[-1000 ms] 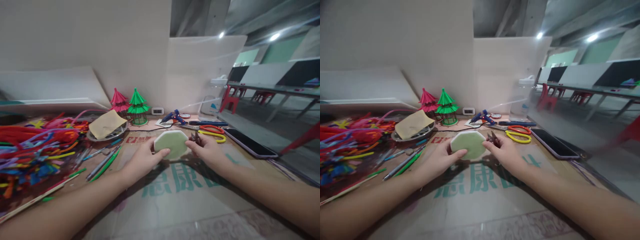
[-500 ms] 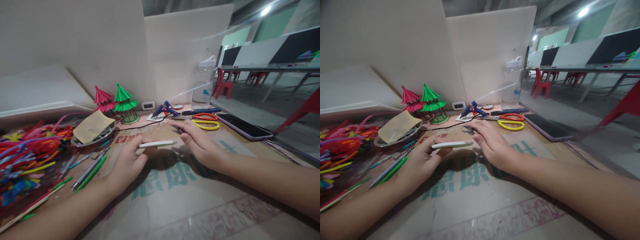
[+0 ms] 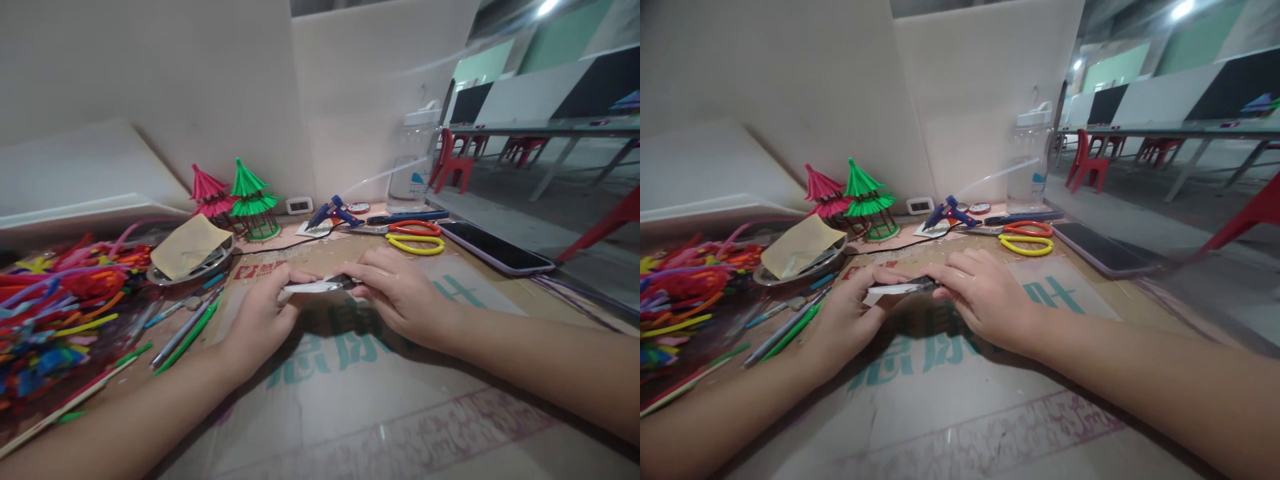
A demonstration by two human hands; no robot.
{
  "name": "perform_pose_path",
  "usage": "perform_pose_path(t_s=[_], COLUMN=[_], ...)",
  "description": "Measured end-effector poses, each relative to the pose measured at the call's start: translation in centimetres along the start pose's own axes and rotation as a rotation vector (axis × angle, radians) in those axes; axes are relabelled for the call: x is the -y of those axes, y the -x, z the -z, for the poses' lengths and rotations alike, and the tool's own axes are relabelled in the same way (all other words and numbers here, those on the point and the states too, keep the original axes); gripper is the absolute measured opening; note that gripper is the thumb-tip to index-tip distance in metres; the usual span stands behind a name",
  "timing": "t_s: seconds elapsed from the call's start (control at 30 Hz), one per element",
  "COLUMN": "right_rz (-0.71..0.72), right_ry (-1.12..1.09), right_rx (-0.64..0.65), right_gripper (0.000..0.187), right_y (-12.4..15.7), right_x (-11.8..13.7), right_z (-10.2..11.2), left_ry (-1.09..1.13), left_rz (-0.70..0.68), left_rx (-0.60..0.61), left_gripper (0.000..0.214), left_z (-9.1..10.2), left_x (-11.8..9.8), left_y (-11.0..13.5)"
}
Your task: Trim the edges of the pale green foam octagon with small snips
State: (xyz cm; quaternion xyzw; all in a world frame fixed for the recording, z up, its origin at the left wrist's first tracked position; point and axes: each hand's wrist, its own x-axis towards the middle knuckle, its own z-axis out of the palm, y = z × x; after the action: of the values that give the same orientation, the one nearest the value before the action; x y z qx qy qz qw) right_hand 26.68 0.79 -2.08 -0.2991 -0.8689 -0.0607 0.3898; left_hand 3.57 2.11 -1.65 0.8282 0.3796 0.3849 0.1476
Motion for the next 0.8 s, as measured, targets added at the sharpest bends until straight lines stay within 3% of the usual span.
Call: perform_pose_path(t_s=[0.37, 0.6, 0.8], right_rz=[0.017, -0.180, -0.226], right_ry=[-0.017, -0.115, -0.124], right_rx=[0.012, -0.127, -0.179], right_gripper=[0.027, 0.027, 0.027], right_y=[0.1, 0.2, 0.2], right_x=[-0.1, -0.9, -1.4], right_z=[0.1, -0.5, -0.8], left_ry=[0.011, 0.024, 0.020], left_rz=[-0.026, 0.097, 0.127], left_rx=[0.027, -0.045, -0.083], left_gripper=[0.020, 0.004, 0.011], left_z=[0.1, 0.1, 0.2], left_x=[-0.2, -0.8, -1.0], left_y=[0.0, -0.3, -0.4])
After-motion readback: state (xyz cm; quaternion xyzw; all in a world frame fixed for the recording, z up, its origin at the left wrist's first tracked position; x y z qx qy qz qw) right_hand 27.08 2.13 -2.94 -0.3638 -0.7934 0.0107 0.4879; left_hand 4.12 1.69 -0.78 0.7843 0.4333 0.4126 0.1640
